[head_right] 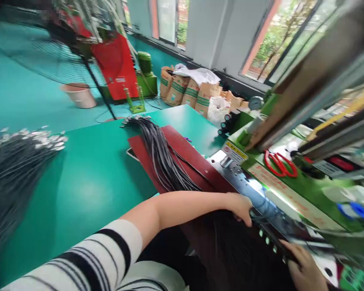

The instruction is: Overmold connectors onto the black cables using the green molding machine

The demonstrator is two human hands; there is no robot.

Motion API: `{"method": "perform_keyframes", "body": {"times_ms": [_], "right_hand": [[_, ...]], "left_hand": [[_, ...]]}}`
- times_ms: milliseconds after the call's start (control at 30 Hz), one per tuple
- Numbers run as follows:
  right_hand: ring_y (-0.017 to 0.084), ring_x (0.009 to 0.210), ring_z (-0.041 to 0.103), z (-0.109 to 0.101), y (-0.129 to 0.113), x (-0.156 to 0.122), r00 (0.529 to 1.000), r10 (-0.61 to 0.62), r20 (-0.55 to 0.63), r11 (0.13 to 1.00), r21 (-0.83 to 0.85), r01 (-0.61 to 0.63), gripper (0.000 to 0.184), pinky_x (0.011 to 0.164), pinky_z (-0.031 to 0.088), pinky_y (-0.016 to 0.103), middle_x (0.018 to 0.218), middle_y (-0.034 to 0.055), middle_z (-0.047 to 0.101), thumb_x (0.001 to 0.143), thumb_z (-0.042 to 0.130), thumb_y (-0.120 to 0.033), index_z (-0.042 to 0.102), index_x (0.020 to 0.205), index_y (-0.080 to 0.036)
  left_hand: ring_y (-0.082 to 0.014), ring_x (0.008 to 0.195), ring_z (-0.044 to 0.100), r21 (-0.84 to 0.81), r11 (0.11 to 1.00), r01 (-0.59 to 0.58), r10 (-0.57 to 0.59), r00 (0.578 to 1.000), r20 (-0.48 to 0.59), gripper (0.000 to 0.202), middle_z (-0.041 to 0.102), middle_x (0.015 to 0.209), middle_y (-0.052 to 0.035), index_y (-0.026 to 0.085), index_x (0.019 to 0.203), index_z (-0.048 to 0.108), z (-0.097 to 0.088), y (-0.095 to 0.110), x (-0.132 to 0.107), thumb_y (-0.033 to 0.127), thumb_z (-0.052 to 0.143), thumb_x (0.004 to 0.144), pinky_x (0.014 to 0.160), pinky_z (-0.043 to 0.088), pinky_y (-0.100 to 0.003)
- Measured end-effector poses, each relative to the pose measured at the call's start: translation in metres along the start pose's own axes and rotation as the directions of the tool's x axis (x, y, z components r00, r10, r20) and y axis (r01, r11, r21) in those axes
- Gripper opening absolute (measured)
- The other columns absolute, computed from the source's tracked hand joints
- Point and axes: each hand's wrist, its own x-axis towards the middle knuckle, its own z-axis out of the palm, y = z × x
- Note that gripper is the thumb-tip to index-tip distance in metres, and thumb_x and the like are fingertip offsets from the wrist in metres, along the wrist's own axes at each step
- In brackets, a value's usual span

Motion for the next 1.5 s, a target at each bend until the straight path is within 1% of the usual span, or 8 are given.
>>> {"method": "perform_keyframes", "body": {"times_ms": [67, 200, 400, 533, 767, 967, 1333, 1500], "right_hand": [[0.030, 0.083, 0.061, -0.006, -0.005, -0.022, 0.999, 0.050, -0.010, 0.999, -0.002, -0.050, 0.033, 0.078, 0.046, 0.048, 0.086, 0.0141, 0.065, 0.055, 0.046, -0.023, 0.066, 0.080, -0.025], [0.024, 0.087, 0.058, 0.001, -0.031, -0.028, 0.995, 0.057, -0.081, 0.996, -0.067, -0.062, 0.040, 0.082, 0.045, 0.041, 0.087, 0.0080, 0.062, 0.057, 0.038, -0.016, 0.066, 0.087, -0.019], [0.020, 0.087, 0.054, 0.013, -0.057, -0.029, 0.995, -0.060, -0.080, 0.996, -0.065, 0.054, 0.047, 0.083, 0.044, 0.035, 0.086, 0.0065, 0.059, 0.058, 0.035, -0.004, 0.066, 0.091, -0.018], [0.019, 0.088, 0.054, 0.013, -0.063, -0.034, 0.992, -0.065, -0.111, 0.998, -0.004, 0.065, 0.049, 0.083, 0.043, 0.035, 0.088, 0.0061, 0.060, 0.059, 0.035, -0.001, 0.065, 0.094, -0.018], [0.018, 0.081, 0.057, 0.005, -0.048, -0.042, 0.948, 0.076, -0.308, 0.997, 0.042, -0.066, 0.033, 0.076, 0.045, 0.033, 0.079, 0.0047, 0.061, 0.073, 0.039, -0.008, 0.064, 0.091, -0.018], [0.019, 0.078, 0.058, 0.007, -0.045, -0.043, 0.970, 0.100, -0.221, 0.994, -0.009, -0.105, 0.029, 0.075, 0.045, 0.033, 0.079, 0.0064, 0.063, 0.078, 0.039, -0.012, 0.066, 0.091, -0.015], [0.018, 0.082, 0.059, 0.007, -0.047, -0.042, 0.973, 0.136, -0.187, 0.988, -0.052, -0.148, 0.032, 0.078, 0.045, 0.032, 0.084, 0.0042, 0.066, 0.075, 0.038, -0.010, 0.067, 0.084, -0.020], [0.019, 0.086, 0.058, -0.004, -0.045, -0.020, 0.975, 0.113, -0.190, 0.988, -0.082, -0.130, 0.030, 0.082, 0.044, 0.035, 0.087, 0.0055, 0.066, 0.074, 0.043, -0.011, 0.065, 0.094, -0.018]], "left_hand": [[-0.0127, 0.043, 0.050, -0.118, 0.991, -0.067, 0.062, 0.997, -0.048, 0.032, 0.051, 0.039, -0.0009, 0.016, 0.034, 0.046, 0.001, -0.002, -0.009, 0.021, 0.065, 0.060, 0.051, 0.043, -0.028], [-0.0092, 0.043, 0.047, -0.153, 0.964, -0.218, 0.216, 0.976, -0.029, 0.034, 0.052, 0.043, 0.0014, 0.016, 0.045, 0.052, 0.002, -0.007, -0.019, 0.040, 0.059, 0.068, 0.054, 0.041, -0.025], [-0.0149, 0.060, 0.053, 0.066, 0.983, -0.169, 0.182, 0.929, -0.323, 0.025, 0.057, 0.057, -0.0012, 0.017, 0.054, 0.056, 0.006, 0.000, -0.012, 0.038, 0.054, 0.067, 0.056, 0.036, -0.026], [-0.0155, 0.061, 0.051, 0.111, 0.981, -0.157, 0.188, 0.904, -0.384, 0.032, 0.055, 0.059, -0.0010, 0.017, 0.058, 0.054, 0.004, -0.008, 0.001, 0.046, 0.047, 0.071, 0.057, 0.033, -0.026], [-0.0159, 0.068, 0.053, 0.168, 0.967, -0.194, 0.247, 0.881, -0.404, 0.028, 0.060, 0.068, -0.0019, 0.017, 0.070, 0.059, 0.005, -0.026, 0.003, 0.038, 0.041, 0.077, 0.062, 0.034, -0.025], [-0.0176, 0.071, 0.056, 0.229, 0.954, -0.196, 0.272, 0.887, -0.373, 0.029, 0.064, 0.074, -0.0037, 0.018, 0.076, 0.062, 0.008, -0.025, -0.002, 0.035, 0.039, 0.079, 0.065, 0.036, -0.027], [-0.0205, 0.077, 0.058, 0.319, 0.930, -0.181, 0.288, 0.899, -0.329, 0.025, 0.066, 0.083, -0.0060, 0.018, 0.080, 0.062, 0.010, -0.027, -0.005, 0.032, 0.041, 0.080, 0.068, 0.039, -0.029], [-0.0215, 0.076, 0.059, 0.335, 0.925, -0.181, 0.293, 0.900, -0.323, 0.025, 0.066, 0.081, -0.0067, 0.018, 0.079, 0.062, 0.012, -0.026, -0.006, 0.032, 0.042, 0.080, 0.066, 0.039, -0.029]]}}
